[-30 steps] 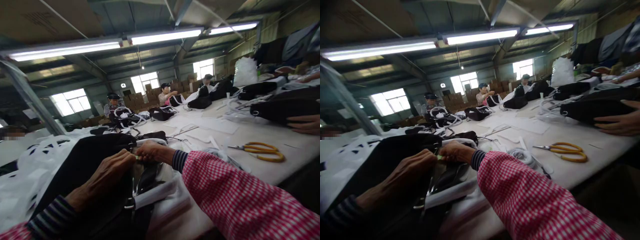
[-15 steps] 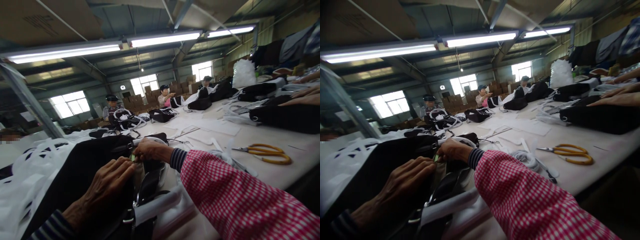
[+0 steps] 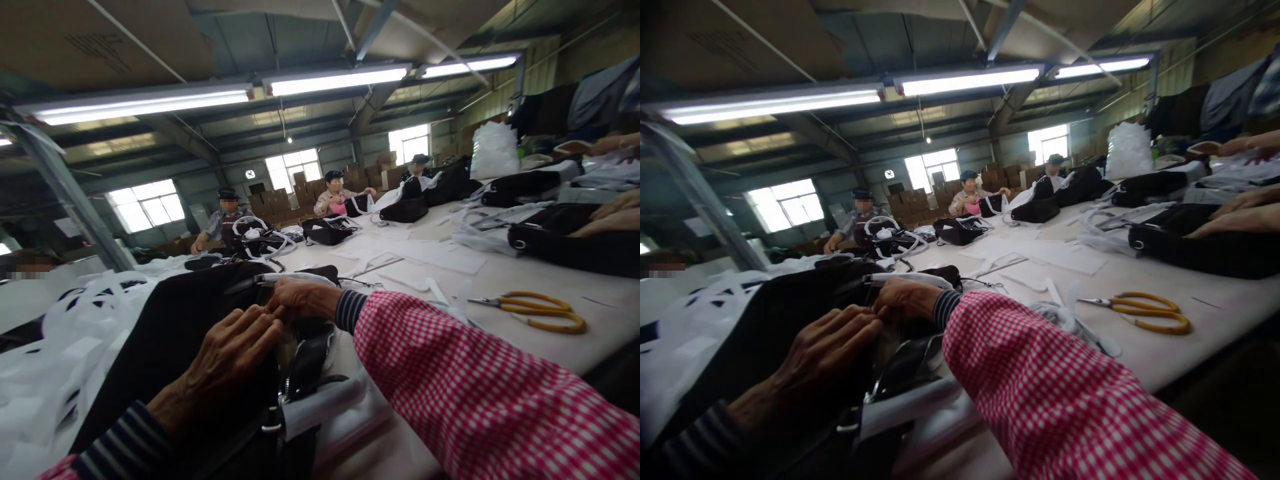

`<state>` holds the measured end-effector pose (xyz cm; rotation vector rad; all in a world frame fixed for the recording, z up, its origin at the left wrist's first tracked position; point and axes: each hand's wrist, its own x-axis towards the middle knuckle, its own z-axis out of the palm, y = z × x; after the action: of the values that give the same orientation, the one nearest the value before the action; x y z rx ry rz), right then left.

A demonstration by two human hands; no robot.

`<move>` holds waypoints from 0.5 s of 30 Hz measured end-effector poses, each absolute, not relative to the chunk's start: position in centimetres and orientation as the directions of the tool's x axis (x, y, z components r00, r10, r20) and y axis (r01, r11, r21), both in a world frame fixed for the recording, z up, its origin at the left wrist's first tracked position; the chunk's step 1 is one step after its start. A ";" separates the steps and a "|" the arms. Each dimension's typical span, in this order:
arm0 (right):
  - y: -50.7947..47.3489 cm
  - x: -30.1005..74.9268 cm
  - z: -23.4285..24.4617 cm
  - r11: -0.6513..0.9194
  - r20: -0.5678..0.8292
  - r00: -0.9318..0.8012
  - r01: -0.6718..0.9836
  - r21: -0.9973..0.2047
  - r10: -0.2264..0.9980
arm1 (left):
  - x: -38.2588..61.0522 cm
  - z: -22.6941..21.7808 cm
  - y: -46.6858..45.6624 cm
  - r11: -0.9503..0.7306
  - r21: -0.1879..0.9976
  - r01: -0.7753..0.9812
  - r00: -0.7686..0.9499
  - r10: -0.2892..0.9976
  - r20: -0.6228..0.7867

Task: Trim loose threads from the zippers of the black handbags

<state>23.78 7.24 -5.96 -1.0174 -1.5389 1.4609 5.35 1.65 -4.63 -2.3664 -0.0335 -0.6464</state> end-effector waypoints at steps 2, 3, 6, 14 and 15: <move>6.9 24.0 -5.6 0.064 -0.011 -0.419 0.166 -0.984 0.908 | 5.4 -4.8 1.7 -0.778 -0.602 0.181 0.880 -0.145 0.452; 6.7 24.1 -5.5 0.112 -0.006 -0.415 0.260 -0.959 0.910 | 5.4 -4.9 1.7 -0.781 -0.598 0.178 0.883 -0.142 0.448; 6.3 23.7 -5.4 0.234 0.072 -0.335 0.471 -0.850 0.939 | 5.5 -5.2 1.9 -0.790 -0.586 0.180 0.886 -0.128 0.445; 4.5 22.6 -6.3 0.266 0.254 -0.110 0.620 -0.739 0.961 | 5.0 -5.0 1.8 -0.860 -0.405 0.310 0.877 0.094 0.471; 4.3 22.8 -6.5 0.287 0.263 -0.133 0.616 -0.734 0.956 | 4.9 -5.0 1.8 -0.866 -0.378 0.326 0.877 0.128 0.463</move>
<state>22.84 4.28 -6.46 -1.4134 -1.8414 0.6025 4.91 1.83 -5.03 -2.5921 -0.3325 -0.5967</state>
